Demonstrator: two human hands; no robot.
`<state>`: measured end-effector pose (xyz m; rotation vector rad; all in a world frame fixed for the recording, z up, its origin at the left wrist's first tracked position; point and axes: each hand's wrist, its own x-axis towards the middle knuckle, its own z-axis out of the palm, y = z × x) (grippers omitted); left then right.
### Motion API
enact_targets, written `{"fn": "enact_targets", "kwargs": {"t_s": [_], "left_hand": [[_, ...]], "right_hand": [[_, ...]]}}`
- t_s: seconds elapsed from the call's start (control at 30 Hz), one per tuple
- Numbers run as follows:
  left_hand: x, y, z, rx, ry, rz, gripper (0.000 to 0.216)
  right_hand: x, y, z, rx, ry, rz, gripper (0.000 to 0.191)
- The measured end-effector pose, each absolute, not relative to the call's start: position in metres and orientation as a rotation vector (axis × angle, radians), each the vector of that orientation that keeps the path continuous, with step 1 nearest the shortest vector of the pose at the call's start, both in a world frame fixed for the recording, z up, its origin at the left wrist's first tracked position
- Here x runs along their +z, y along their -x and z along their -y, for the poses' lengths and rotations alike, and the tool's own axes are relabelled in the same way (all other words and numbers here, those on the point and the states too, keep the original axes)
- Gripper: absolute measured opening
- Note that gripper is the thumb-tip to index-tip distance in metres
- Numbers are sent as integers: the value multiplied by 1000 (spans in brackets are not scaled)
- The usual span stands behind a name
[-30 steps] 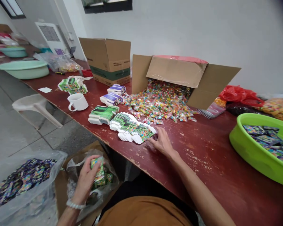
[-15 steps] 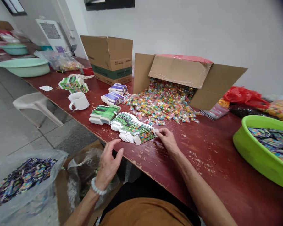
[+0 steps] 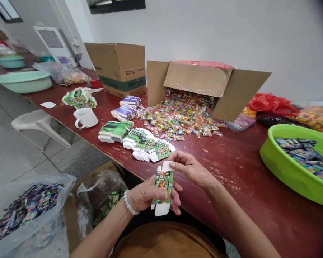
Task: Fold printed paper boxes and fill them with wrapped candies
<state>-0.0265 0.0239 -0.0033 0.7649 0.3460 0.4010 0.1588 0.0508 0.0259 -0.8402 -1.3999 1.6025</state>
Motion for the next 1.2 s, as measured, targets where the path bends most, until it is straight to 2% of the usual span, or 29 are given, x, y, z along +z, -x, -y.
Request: {"fn": "enact_targets", "kwargs": {"t_s": [0.23, 0.47, 0.63, 0.73, 0.87, 0.97, 1.03, 1.2], "left_hand": [[16, 27, -19, 483, -832, -402, 54], [16, 17, -18, 646, -1046, -607, 33], [16, 11, -21, 735, -1191, -786, 27], [17, 12, -20, 799, -1257, -842, 33], [17, 13, -10, 982, -1112, -857, 59], [16, 11, -2, 1071, -1121, -908, 69], [15, 10, 0, 1083, -1177, -932, 63], [15, 13, -4, 1045, -1232, -944, 32]], "right_hand": [[29, -153, -35, 1582, 817, 1257, 32], [30, -150, -19, 1633, 746, 1236, 45], [23, -146, -18, 1553, 892, 1192, 26], [16, -149, -23, 1355, 1003, 1168, 27], [10, -153, -25, 1329, 1005, 1064, 45], [9, -147, -22, 1306, 992, 1016, 41], [9, -142, -19, 1277, 985, 1005, 34], [8, -144, -17, 1239, 1013, 1147, 24]]}}
